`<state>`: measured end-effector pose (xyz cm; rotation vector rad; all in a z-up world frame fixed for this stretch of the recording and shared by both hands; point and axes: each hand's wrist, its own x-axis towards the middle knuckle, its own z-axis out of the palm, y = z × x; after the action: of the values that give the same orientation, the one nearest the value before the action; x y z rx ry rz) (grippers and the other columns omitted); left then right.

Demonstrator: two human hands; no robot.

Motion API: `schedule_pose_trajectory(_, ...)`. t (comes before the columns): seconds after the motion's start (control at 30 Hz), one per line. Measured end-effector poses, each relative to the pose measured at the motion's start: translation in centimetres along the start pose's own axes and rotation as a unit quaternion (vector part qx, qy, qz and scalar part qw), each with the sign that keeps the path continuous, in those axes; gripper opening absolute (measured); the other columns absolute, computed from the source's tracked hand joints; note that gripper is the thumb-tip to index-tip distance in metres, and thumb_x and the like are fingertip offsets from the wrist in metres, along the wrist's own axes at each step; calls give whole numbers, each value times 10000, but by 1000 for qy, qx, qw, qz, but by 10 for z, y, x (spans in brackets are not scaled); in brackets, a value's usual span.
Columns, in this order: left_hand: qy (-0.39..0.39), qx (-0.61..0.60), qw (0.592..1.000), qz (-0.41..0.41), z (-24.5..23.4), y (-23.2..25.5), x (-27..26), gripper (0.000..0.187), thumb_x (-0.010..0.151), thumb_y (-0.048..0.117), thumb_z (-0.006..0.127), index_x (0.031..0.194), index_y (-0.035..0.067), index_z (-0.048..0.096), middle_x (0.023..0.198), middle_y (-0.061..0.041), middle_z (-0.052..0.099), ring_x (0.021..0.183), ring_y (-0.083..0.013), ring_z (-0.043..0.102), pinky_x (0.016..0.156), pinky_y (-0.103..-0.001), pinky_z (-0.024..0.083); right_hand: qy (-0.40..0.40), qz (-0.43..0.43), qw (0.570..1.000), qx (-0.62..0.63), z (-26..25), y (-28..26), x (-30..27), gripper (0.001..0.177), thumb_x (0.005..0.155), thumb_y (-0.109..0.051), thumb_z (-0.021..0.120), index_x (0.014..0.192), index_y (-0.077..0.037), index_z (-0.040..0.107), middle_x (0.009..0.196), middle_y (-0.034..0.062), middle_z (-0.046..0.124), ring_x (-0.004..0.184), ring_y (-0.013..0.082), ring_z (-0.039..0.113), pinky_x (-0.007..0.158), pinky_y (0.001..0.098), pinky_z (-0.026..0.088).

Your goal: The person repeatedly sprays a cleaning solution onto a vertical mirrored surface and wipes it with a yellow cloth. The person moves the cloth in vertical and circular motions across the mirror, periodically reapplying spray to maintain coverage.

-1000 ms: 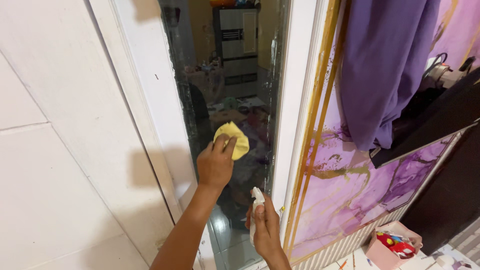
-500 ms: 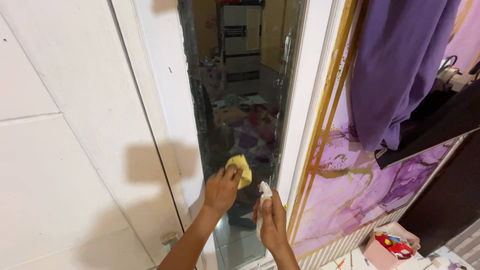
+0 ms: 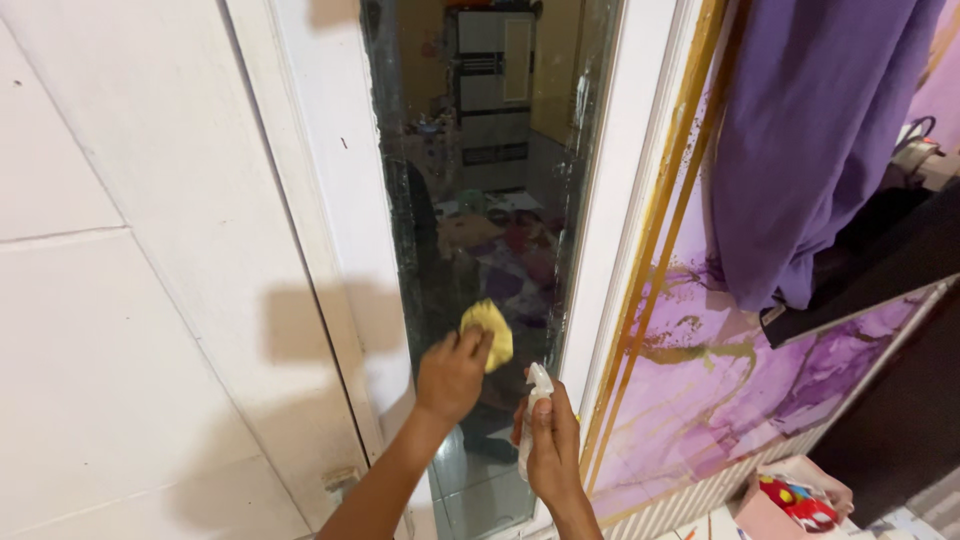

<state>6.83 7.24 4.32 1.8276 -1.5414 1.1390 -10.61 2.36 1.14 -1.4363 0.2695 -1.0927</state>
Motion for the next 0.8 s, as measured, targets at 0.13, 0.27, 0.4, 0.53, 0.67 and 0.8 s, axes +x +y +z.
schedule_pose_trajectory(0.13,-36,-13,999,14,11,1,-24,420,749,75,670,1166,49,719,1139,-67,651,906,-256,662,712,-373,565,3,9,1000,-3,-1,-3,-1,641,1009,-535,428,1380,-28,554,807,54,594,613,115,569,523,263,485)
schedule_pose_trajectory(0.27,-2,0,1000,2,-6,-2,12,380,781,61,659,1154,85,730,1137,-50,651,907,-256,660,706,-374,558,2,16,1000,-4,0,-2,-3,639,1006,-536,426,1378,-30,548,793,55,591,602,120,569,511,264,472)
schedule_pose_trajectory(0.4,80,12,997,-17,-35,-13,70,350,821,74,658,1161,109,737,1127,-36,652,868,-268,644,699,-391,549,2,1,1000,-7,-3,-5,-6,635,1016,-534,423,1373,-26,553,792,53,588,600,120,568,514,263,474)
schedule_pose_trajectory(0.53,67,20,998,-7,-36,-11,71,384,799,75,645,1174,85,725,1132,-57,648,870,-275,644,691,-392,551,5,-7,1000,-5,-6,-9,-6,626,1016,-531,425,1352,-22,567,777,53,593,588,122,568,505,264,462)
schedule_pose_trajectory(0.67,-19,7,1000,10,-9,-3,0,391,771,58,655,1158,75,712,1096,-66,645,900,-275,660,671,-388,558,4,-1,1000,2,-7,-10,-8,634,1005,-536,436,1372,-34,560,783,51,595,598,118,567,515,266,468)
schedule_pose_trajectory(0.8,-92,0,996,2,3,-2,-46,386,731,40,658,1112,71,708,1075,-58,653,908,-266,670,683,-398,574,-4,4,1000,1,-6,-11,-11,638,1003,-542,433,1368,-34,558,779,51,599,603,116,578,521,264,477)
